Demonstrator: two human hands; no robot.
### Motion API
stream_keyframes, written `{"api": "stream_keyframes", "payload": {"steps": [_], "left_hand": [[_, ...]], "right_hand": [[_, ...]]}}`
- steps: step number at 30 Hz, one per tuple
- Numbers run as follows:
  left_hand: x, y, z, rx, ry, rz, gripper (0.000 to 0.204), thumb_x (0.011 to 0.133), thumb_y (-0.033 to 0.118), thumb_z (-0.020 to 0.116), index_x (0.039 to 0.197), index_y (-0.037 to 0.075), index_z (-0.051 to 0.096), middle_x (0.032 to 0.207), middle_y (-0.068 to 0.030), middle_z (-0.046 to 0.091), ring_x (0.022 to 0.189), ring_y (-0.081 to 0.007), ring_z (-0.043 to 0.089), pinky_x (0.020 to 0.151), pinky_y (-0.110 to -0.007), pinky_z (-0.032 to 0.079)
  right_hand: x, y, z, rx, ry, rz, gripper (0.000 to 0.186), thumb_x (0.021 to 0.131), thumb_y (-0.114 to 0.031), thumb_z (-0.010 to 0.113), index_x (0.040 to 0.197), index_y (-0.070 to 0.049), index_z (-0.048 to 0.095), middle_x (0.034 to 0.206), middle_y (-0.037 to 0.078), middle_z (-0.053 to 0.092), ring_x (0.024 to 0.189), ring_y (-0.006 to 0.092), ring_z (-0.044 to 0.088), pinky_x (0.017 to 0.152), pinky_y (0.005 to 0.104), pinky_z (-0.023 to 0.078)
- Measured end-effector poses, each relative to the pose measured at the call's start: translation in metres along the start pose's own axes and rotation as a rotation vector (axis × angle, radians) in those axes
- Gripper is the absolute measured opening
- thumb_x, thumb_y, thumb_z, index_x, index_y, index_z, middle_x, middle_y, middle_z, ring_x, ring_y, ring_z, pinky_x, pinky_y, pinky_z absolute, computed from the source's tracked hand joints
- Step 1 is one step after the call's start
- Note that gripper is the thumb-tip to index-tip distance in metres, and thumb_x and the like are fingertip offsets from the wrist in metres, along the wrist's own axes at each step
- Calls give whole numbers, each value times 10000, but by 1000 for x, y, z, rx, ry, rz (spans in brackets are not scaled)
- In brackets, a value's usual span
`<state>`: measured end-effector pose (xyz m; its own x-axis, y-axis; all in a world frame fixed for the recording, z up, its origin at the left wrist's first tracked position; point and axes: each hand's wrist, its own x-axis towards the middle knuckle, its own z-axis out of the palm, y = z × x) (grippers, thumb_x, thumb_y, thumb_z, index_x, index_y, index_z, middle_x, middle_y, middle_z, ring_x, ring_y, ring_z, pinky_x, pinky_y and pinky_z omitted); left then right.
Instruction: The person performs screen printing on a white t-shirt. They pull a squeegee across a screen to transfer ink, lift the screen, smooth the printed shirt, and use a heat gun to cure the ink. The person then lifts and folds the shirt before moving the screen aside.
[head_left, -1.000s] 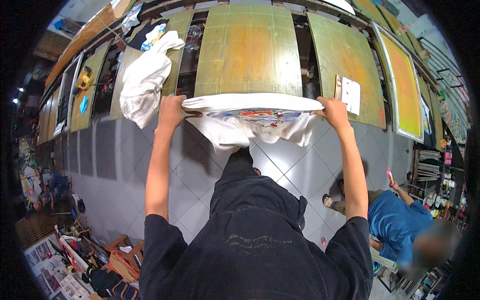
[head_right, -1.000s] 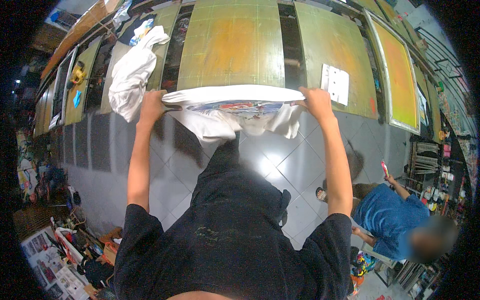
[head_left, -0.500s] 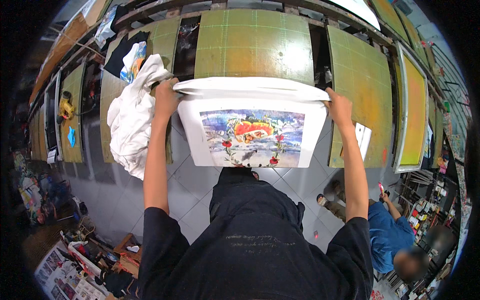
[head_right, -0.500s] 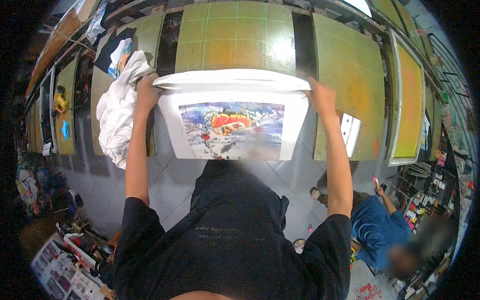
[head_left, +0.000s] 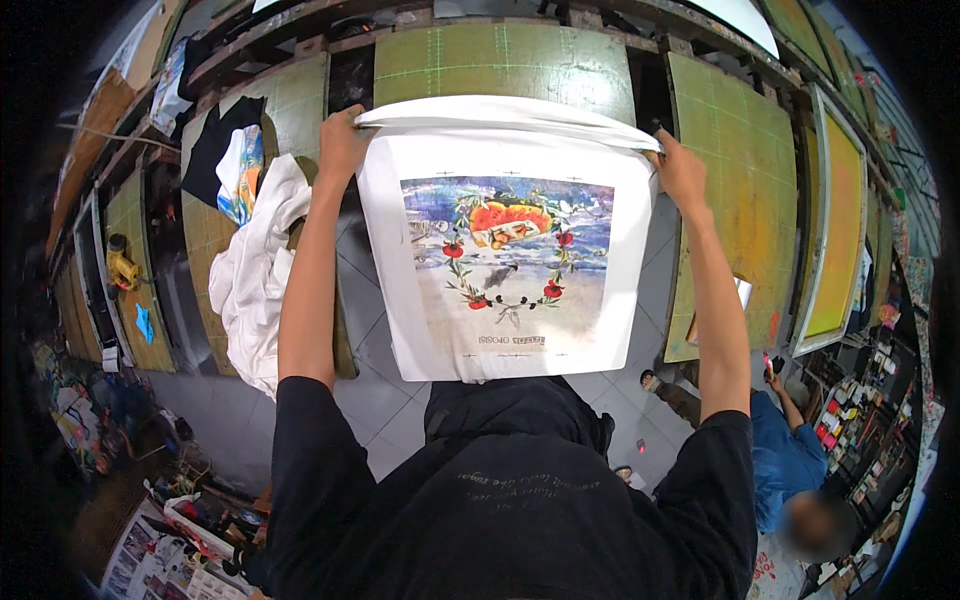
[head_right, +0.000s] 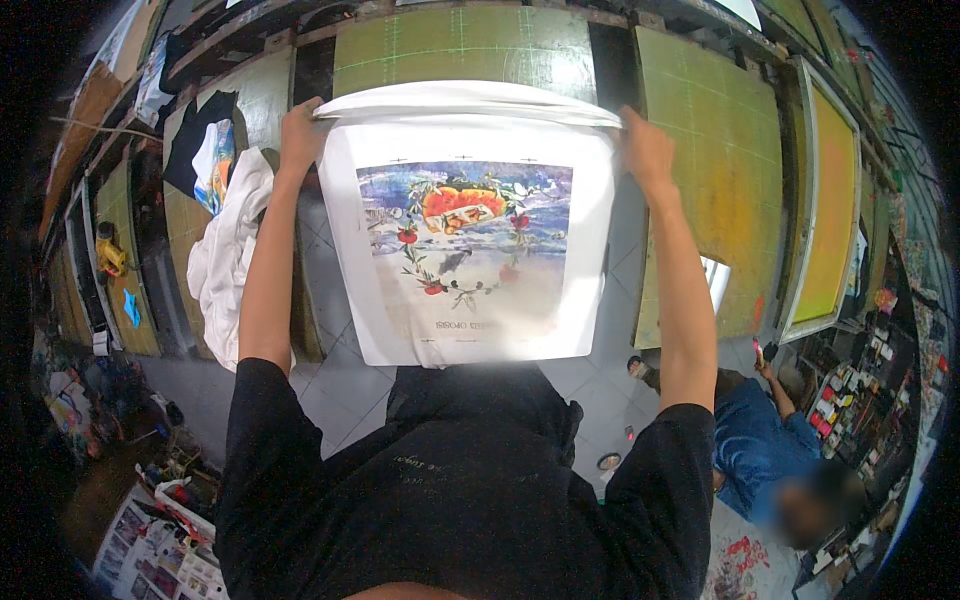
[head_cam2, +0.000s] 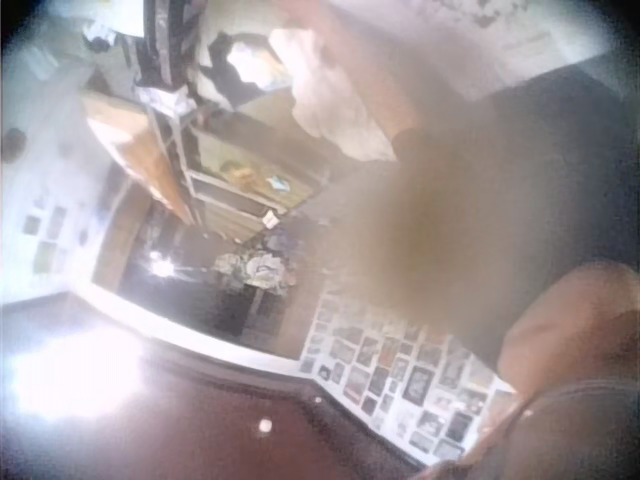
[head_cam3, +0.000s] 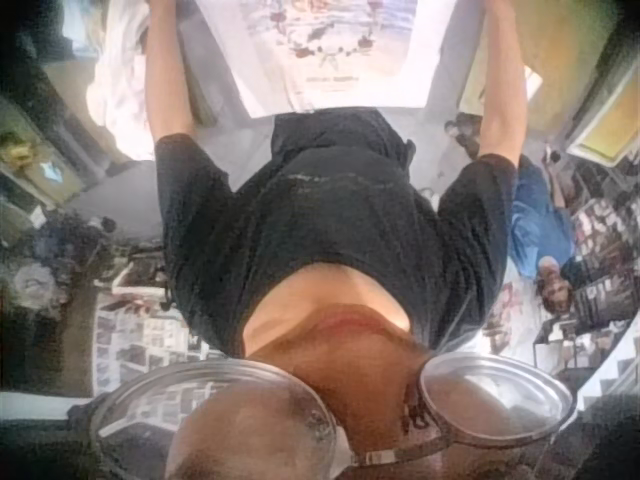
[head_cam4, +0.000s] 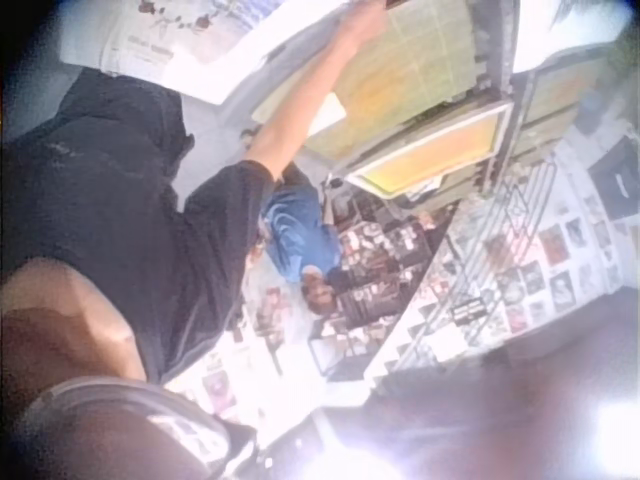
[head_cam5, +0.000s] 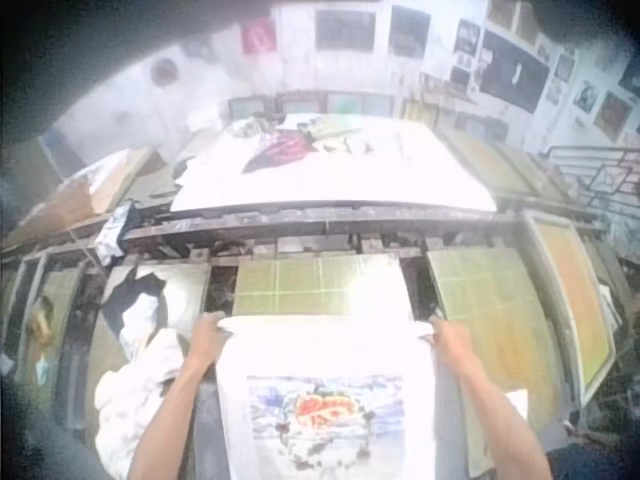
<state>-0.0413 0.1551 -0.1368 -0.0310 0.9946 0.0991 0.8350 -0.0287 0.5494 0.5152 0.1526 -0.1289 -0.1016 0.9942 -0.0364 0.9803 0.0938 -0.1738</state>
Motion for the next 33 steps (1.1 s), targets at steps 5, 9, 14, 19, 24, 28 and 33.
{"api": "stream_keyframes", "payload": {"steps": [5, 9, 14, 19, 24, 28, 33], "left_hand": [[8, -5, 17, -59, 101, 64, 195, 799, 90, 816, 909, -15, 695, 832, -242, 691, 820, -437, 691, 696, -419, 519], [15, -9, 16, -47, 41, -14, 173, 798, 75, 812, 909, -1, 702, 832, -214, 706, 809, -407, 703, 710, -408, 525], [23, -21, 11, -167, 21, -72, 297, 768, 51, 838, 1035, 30, 710, 945, -136, 755, 895, -291, 733, 805, -392, 545], [12, -7, 8, -253, 47, -51, 759, 812, 141, 870, 1463, 10, 503, 1329, -221, 640, 1237, -314, 634, 1044, -423, 511], [-146, 28, -3, -653, 47, -413, 789, 990, 301, 723, 1587, -12, 312, 1518, -292, 459, 1384, -363, 514, 1134, -468, 437], [-283, 62, -3, -473, -60, -622, 567, 1101, 386, 521, 1470, -44, 494, 1410, -270, 580, 1318, -326, 573, 1099, -395, 451], [-394, 47, 42, -307, 5, -763, 497, 1104, 417, 516, 1099, -59, 656, 994, -215, 681, 969, -254, 631, 867, -382, 497]], "right_hand": [[8, -6, -1, -58, -18, 40, 296, 934, -249, 682, 1204, -168, 593, 978, 201, 742, 920, 453, 697, 761, 566, 519], [12, -10, -2, -12, 2, 57, 360, 945, -277, 724, 1265, -163, 605, 964, 156, 754, 895, 380, 723, 748, 498, 529], [29, -4, 4, 589, 45, 26, 448, 951, -128, 698, 1377, -94, 562, 1104, 147, 732, 1015, 264, 711, 858, 395, 526], [41, -24, 3, 537, 19, -75, 714, 935, -107, 695, 1577, -98, 381, 1406, 266, 576, 1331, 336, 556, 1076, 436, 466], [-85, -47, -1, 889, 68, 111, 818, 984, -247, 723, 1638, -89, 258, 1571, 272, 425, 1450, 363, 443, 1187, 472, 373], [-248, -66, 22, 827, 59, 390, 623, 1071, -307, 585, 1568, 6, 376, 1555, 257, 464, 1429, 342, 473, 1192, 435, 363], [-353, -83, 58, 1094, 50, 837, 625, 1110, -440, 479, 1405, 107, 550, 1393, 229, 614, 1322, 288, 549, 1137, 386, 385]]}}
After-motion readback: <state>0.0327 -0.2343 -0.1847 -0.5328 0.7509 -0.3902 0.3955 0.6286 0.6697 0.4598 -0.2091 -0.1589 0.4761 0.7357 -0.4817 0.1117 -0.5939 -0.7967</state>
